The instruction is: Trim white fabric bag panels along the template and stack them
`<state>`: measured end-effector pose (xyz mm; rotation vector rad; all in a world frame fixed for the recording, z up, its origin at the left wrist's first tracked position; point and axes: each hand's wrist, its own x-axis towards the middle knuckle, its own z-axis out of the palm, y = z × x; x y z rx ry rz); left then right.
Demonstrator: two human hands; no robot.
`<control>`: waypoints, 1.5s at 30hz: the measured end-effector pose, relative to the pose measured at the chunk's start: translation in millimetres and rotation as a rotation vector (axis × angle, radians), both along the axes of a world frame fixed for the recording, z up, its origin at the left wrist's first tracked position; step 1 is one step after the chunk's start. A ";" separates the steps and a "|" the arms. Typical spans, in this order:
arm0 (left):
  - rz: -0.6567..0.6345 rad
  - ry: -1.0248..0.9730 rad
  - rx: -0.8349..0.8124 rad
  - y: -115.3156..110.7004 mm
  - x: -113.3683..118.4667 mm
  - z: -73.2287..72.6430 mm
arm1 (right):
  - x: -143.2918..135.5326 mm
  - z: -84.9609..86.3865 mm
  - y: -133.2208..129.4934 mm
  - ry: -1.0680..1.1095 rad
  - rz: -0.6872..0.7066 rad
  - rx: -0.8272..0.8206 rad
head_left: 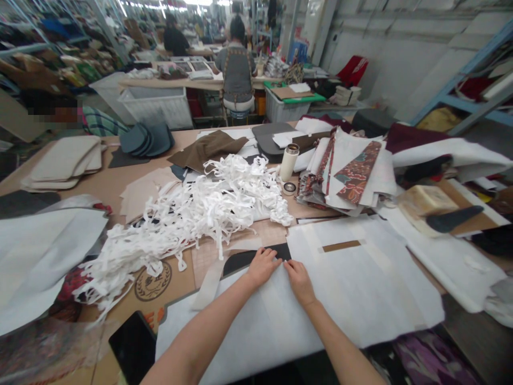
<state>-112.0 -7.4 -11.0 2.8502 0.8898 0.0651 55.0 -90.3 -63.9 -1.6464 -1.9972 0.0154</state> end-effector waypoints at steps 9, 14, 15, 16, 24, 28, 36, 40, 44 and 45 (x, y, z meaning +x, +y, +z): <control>-0.187 0.025 0.102 6.0 -1.8 4.6 | -0.9 -4.6 4.0 -0.043 -0.039 0.048; -0.099 -0.002 0.119 -0.7 -3.6 -7.5 | 1.4 4.8 4.2 -0.218 0.062 -0.013; -0.085 -0.002 0.116 -1.6 -3.0 -9.3 | 1.1 8.2 5.1 -0.265 0.093 -0.035; -0.081 0.003 0.115 -2.1 -1.7 -10.3 | 0.0 11.7 6.6 -0.314 0.124 -0.064; 0.067 0.025 0.110 -10.8 6.5 6.0 | -20.8 21.9 25.1 -0.450 0.193 -0.167; 0.385 -0.037 0.165 -11.9 -37.6 13.2 | -14.0 21.3 27.9 -0.399 0.148 -0.217; 0.935 0.038 -0.220 -16.8 -140.4 47.7 | -23.6 42.9 53.6 -0.447 -0.018 -0.362; 0.762 -0.229 -0.413 -83.0 -170.6 58.9 | -40.5 44.5 71.5 -0.300 0.105 -0.319; 0.559 -0.173 -0.610 -168.3 -201.3 54.7 | -80.6 40.7 73.7 -0.187 0.287 -0.294; 0.557 -0.175 -0.627 -181.7 -207.3 51.3 | -97.4 40.7 71.7 -0.169 0.345 -0.296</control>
